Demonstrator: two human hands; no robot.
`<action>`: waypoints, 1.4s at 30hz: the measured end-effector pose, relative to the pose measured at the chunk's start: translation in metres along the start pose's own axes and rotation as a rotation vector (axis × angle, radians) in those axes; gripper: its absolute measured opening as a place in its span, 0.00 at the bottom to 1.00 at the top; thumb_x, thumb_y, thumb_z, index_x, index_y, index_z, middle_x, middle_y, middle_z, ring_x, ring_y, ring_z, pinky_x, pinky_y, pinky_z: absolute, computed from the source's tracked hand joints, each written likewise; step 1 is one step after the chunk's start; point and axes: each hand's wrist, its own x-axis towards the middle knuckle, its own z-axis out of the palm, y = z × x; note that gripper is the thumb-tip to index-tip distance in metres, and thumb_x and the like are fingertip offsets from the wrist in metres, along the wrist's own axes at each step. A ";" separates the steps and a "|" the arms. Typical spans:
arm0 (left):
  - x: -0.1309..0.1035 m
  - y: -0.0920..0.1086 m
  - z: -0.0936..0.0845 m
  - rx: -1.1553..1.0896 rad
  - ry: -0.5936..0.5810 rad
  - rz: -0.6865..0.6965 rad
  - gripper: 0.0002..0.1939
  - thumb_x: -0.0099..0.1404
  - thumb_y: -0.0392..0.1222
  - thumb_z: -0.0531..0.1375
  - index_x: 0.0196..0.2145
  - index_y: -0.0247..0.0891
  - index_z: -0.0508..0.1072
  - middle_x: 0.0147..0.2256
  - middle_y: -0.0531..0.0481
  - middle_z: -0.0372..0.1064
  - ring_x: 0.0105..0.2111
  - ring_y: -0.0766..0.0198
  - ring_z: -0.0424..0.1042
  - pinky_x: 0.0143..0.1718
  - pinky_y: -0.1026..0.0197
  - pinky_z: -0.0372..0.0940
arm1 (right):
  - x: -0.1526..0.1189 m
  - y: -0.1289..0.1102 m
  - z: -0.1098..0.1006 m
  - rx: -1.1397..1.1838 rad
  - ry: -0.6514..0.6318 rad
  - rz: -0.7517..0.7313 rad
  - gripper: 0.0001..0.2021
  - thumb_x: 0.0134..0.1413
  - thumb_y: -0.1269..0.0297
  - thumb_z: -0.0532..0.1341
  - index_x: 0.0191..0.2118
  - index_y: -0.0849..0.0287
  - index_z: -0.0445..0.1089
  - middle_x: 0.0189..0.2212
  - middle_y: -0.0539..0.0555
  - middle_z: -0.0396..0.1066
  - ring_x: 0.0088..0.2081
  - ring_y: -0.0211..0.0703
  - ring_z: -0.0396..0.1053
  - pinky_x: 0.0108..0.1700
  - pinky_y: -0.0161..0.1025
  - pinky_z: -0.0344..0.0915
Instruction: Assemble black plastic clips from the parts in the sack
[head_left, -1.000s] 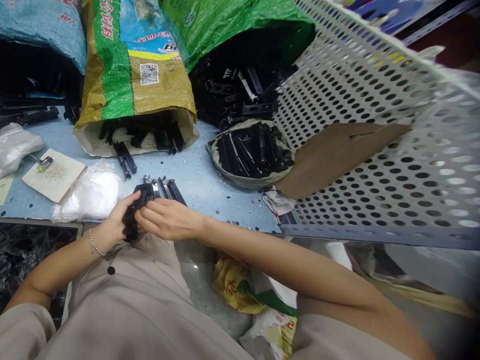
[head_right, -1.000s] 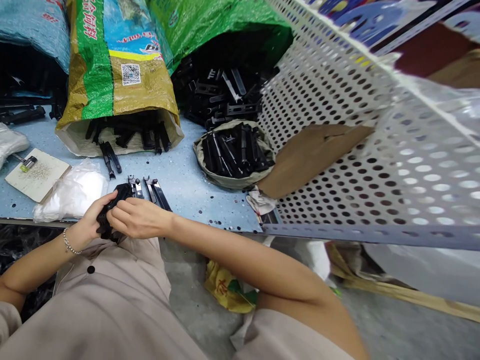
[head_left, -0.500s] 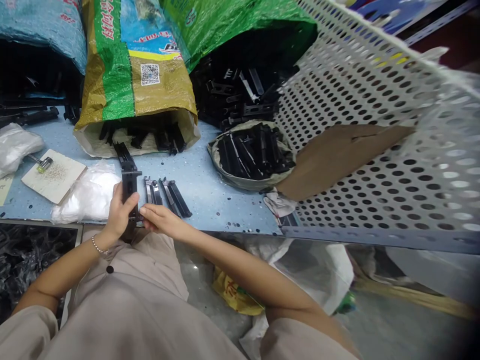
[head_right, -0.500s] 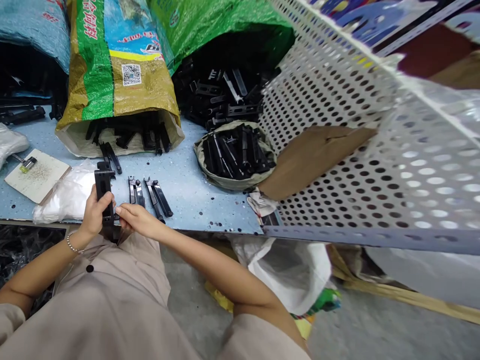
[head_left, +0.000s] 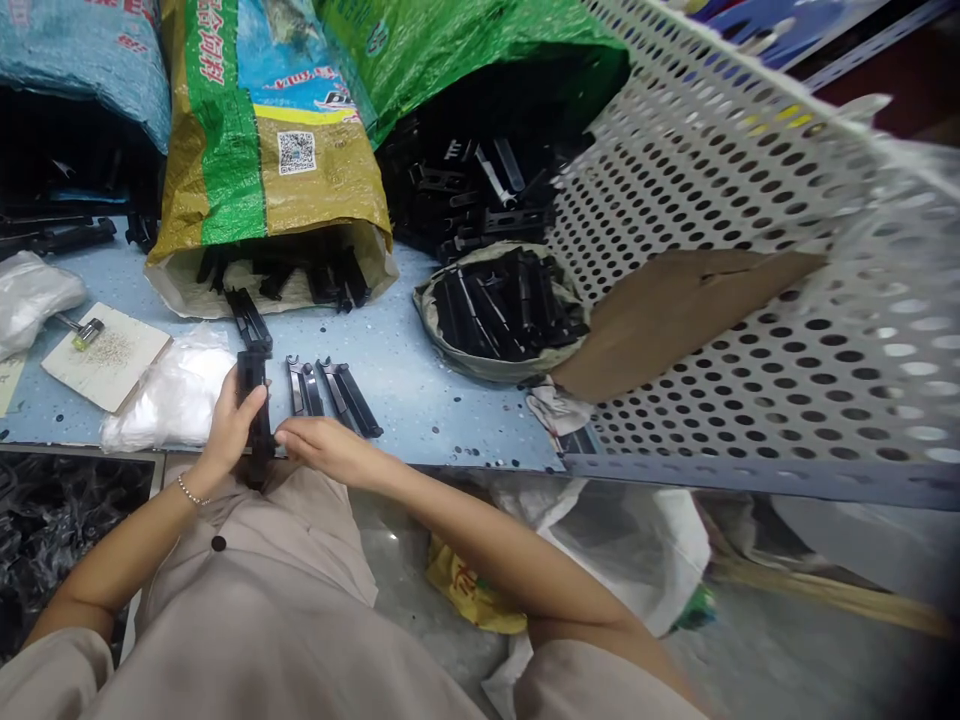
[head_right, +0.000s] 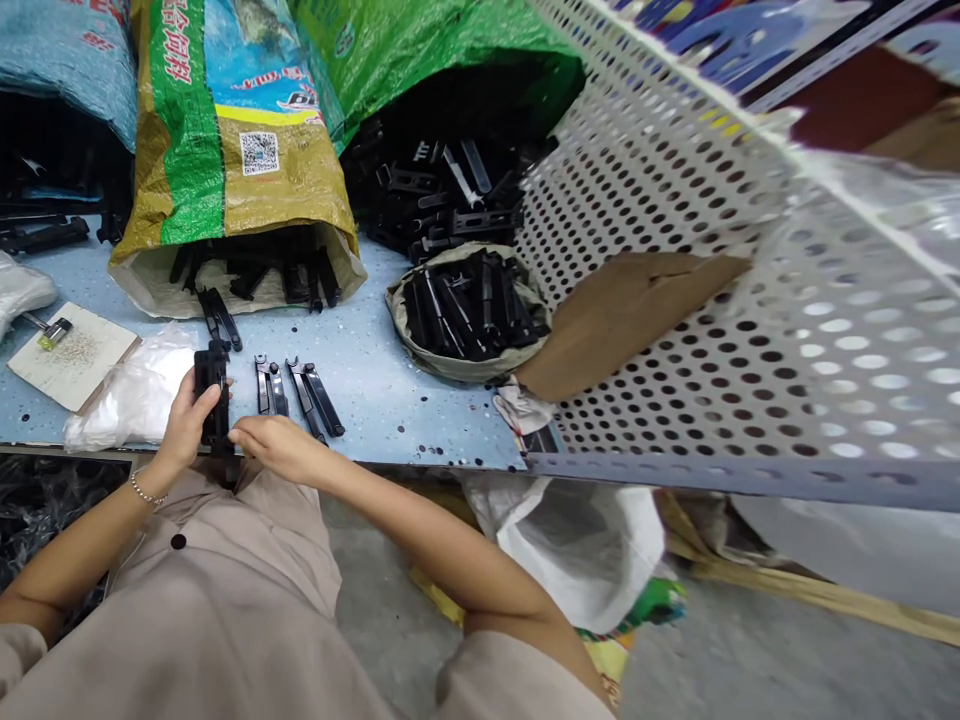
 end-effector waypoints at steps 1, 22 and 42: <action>0.004 -0.007 -0.003 -0.001 -0.004 -0.019 0.29 0.64 0.53 0.61 0.59 0.41 0.60 0.47 0.45 0.68 0.42 0.62 0.72 0.43 0.61 0.68 | 0.000 0.010 -0.004 -0.169 0.085 -0.049 0.15 0.70 0.59 0.50 0.42 0.63 0.70 0.36 0.57 0.70 0.37 0.43 0.68 0.41 0.42 0.65; 0.034 -0.011 -0.013 -0.080 0.141 0.198 0.34 0.67 0.53 0.58 0.65 0.45 0.49 0.59 0.41 0.56 0.54 0.62 0.65 0.56 0.57 0.61 | 0.110 0.006 -0.029 0.015 0.264 0.211 0.16 0.70 0.59 0.47 0.50 0.63 0.65 0.34 0.53 0.71 0.33 0.39 0.69 0.37 0.33 0.61; -0.003 0.035 -0.003 -0.149 -0.148 0.054 0.31 0.64 0.50 0.61 0.61 0.36 0.60 0.44 0.44 0.68 0.37 0.65 0.70 0.38 0.64 0.68 | 0.033 -0.001 -0.010 -0.301 0.525 -0.285 0.25 0.71 0.47 0.42 0.37 0.61 0.65 0.30 0.54 0.68 0.31 0.40 0.64 0.34 0.37 0.56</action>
